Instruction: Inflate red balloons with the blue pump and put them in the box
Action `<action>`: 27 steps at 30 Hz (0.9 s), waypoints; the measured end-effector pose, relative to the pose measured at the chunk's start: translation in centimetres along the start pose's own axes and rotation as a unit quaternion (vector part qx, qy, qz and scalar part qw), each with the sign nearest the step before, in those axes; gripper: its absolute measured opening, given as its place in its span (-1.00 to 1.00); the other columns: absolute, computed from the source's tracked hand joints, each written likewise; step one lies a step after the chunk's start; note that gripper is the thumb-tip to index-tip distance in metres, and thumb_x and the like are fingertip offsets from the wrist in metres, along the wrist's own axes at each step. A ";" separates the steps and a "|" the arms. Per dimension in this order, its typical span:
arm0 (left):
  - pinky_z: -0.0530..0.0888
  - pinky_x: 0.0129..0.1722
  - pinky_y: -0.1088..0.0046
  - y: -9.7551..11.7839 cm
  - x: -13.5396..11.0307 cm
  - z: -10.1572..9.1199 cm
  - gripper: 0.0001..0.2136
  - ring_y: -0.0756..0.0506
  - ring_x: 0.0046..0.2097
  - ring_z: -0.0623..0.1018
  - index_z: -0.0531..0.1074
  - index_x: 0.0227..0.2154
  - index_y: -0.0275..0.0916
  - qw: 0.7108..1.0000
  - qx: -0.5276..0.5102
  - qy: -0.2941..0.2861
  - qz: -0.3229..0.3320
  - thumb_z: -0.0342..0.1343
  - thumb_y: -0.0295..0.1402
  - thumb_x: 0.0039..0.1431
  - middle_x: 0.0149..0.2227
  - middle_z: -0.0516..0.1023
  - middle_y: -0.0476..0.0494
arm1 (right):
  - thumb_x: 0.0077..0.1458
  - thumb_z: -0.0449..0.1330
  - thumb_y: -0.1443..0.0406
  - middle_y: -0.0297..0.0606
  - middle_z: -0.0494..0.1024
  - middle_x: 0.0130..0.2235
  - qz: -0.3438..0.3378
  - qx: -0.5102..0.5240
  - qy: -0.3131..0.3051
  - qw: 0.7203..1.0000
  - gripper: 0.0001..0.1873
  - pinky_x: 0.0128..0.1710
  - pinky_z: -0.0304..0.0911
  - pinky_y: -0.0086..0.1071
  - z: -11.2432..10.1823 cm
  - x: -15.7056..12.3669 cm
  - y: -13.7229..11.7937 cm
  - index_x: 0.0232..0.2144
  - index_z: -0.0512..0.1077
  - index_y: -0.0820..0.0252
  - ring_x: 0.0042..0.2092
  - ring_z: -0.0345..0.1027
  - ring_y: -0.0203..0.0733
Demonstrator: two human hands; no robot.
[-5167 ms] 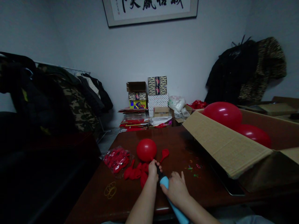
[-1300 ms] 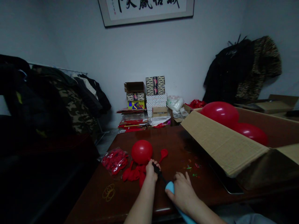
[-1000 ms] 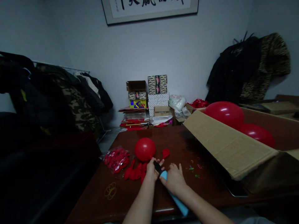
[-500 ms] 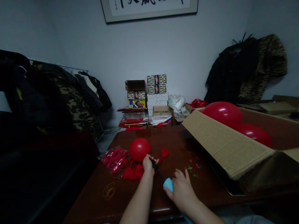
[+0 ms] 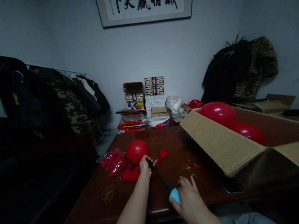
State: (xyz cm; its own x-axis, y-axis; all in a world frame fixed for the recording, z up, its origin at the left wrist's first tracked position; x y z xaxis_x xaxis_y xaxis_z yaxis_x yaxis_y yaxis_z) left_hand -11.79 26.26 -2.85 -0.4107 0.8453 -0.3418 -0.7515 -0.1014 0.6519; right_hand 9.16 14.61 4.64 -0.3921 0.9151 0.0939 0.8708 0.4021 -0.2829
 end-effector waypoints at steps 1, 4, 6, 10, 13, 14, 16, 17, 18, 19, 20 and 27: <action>0.48 -0.30 0.19 0.0 0.0 0.2 -0.86 0.06 -0.62 0.32 0.21 -0.54 -0.23 1.000 0.005 -0.006 -0.004 -0.03 -0.38 0.09 -0.65 0.26 0.09 | 0.04 -0.01 0.02 -0.01 0.40 -0.03 0.001 -0.002 -0.001 1.000 -0.50 0.20 -0.49 -0.06 0.2 0.3 -0.1 -0.25 0.49 0.30 0.13 0.07 0.07; 0.48 -0.33 0.22 -0.1 0.0 0.6 -0.85 0.06 -0.62 0.31 0.19 -0.53 -0.22 1.000 0.015 -0.023 -0.009 -0.04 -0.35 0.11 -0.65 0.25 0.09 | 0.04 -0.02 0.02 0.00 0.40 -0.04 -0.001 -0.008 -0.011 1.000 -0.48 0.19 -0.47 -0.05 1.0 1.6 -0.7 -0.24 0.49 0.31 0.12 0.08 0.07; 0.47 -0.35 0.25 -0.5 0.0 0.5 -0.85 0.06 -0.63 0.29 0.18 -0.53 -0.21 1.000 0.015 -0.022 -0.015 -0.04 -0.35 0.12 -0.65 0.24 0.10 | 0.04 -0.03 0.00 0.03 0.39 -0.03 0.000 -0.008 -0.018 1.000 -0.46 0.19 -0.44 -0.05 1.4 2.9 -1.2 -0.23 0.48 0.32 0.11 0.08 0.08; 0.45 -0.41 0.31 -2.4 -0.1 -0.2 -0.86 0.06 -0.63 0.29 0.18 -0.53 -0.22 0.999 0.006 -0.020 -0.038 -0.03 -0.36 0.12 -0.64 0.23 0.09 | 0.01 -0.02 -0.03 0.06 0.40 -0.07 0.010 -0.015 -0.024 1.000 -0.40 0.17 -0.41 -0.03 2.1 6.0 -2.2 -0.20 0.48 0.35 0.08 0.09 0.11; 0.43 -0.46 0.36 -3.9 -0.2 -0.8 -0.86 0.05 -0.63 0.28 0.18 -0.52 -0.21 0.998 0.004 -0.026 -0.063 -0.01 -0.35 0.10 -0.64 0.23 0.09 | 0.01 -0.03 -0.03 0.04 0.42 -0.10 0.015 -0.022 -0.027 0.999 -0.40 0.16 -0.39 -0.02 3.0 7.9 -2.6 -0.17 0.47 0.33 0.04 0.12 0.10; 0.42 -0.47 0.36 -4.3 -0.2 -1.0 -0.86 0.04 -0.63 0.28 0.17 -0.52 -0.21 0.997 0.006 -0.026 -0.071 -0.01 -0.34 0.09 -0.64 0.23 0.09 | 0.02 -0.03 -0.02 0.03 0.42 -0.11 0.018 -0.022 -0.026 0.999 -0.41 0.15 -0.37 -0.02 3.3 8.3 -2.7 -0.16 0.46 0.32 0.03 0.13 0.09; 0.41 -0.48 0.36 -4.8 -0.3 -1.3 -0.85 0.03 -0.63 0.28 0.17 -0.52 -0.20 0.996 0.005 -0.022 -0.084 0.00 -0.32 0.08 -0.64 0.23 0.09 | 0.03 -0.05 -0.02 0.01 0.42 -0.11 0.023 -0.021 -0.026 0.999 -0.41 0.15 -0.34 -0.03 4.1 8.8 -2.6 -0.15 0.45 0.31 0.02 0.14 0.08; 0.41 -0.48 0.36 -4.9 -0.3 -1.5 -0.84 0.03 -0.64 0.28 0.17 -0.52 -0.20 0.996 0.001 -0.021 -0.091 -0.01 -0.29 0.08 -0.65 0.23 0.09 | 0.03 -0.05 -0.03 0.00 0.42 -0.11 0.026 -0.020 -0.028 0.999 -0.41 0.15 -0.33 -0.03 4.5 8.9 -2.5 -0.15 0.45 0.31 0.02 0.14 0.08; 0.40 -0.48 0.36 -5.0 -0.3 -1.6 -0.84 0.03 -0.64 0.28 0.18 -0.51 -0.20 0.995 -0.005 -0.021 -0.097 -0.01 -0.27 0.08 -0.65 0.22 0.09 | 0.03 -0.05 -0.03 0.00 0.42 -0.11 0.029 -0.019 -0.030 0.999 -0.41 0.14 -0.32 -0.03 4.8 8.9 -2.5 -0.15 0.45 0.30 0.01 0.15 0.07; 0.40 -0.48 0.36 -5.1 -0.3 -1.6 -0.83 0.03 -0.64 0.28 0.18 -0.51 -0.20 0.995 -0.010 -0.022 -0.101 -0.01 -0.25 0.08 -0.65 0.22 0.09 | 0.03 -0.06 -0.03 -0.01 0.42 -0.11 0.032 -0.018 -0.032 0.999 -0.41 0.14 -0.31 -0.03 5.1 8.8 -2.4 -0.15 0.45 0.30 0.01 0.15 0.07; 0.40 -0.47 0.36 -5.1 -0.3 -1.7 -0.83 0.03 -0.64 0.28 0.19 -0.50 -0.20 0.995 -0.012 -0.023 -0.101 -0.01 -0.24 0.08 -0.64 0.23 0.09 | 0.03 -0.06 -0.03 -0.02 0.43 -0.11 0.034 -0.018 -0.034 0.999 -0.41 0.14 -0.30 -0.03 5.3 8.8 -2.3 -0.15 0.45 0.29 0.01 0.15 0.07; 0.21 -0.65 0.55 -5.1 0.4 -2.5 -0.79 0.07 -0.68 0.23 0.16 -0.52 -0.20 0.999 0.026 -0.003 -0.044 0.03 -0.23 0.09 -0.66 0.20 0.11 | 0.03 -0.05 -0.02 0.01 0.43 -0.09 0.043 -0.025 -0.042 0.998 -0.42 0.17 -0.33 -0.06 5.0 7.5 -2.3 -0.19 0.48 0.31 0.04 0.15 0.07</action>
State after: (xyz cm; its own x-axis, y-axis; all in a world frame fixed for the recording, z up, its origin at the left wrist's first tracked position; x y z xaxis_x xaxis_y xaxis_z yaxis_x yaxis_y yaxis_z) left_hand -9.47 25.80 -8.01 -0.3408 0.8532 -0.3949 -0.7567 0.0003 0.6538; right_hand 2.70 20.43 1.28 -0.3370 0.9415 -0.0100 0.9152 0.3250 -0.2384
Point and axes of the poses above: each hand's wrist, its own x-axis towards the middle knuckle, its own z-axis out of the palm, y = z × x, the point moved 9 cm from there along x, towards the middle knuckle
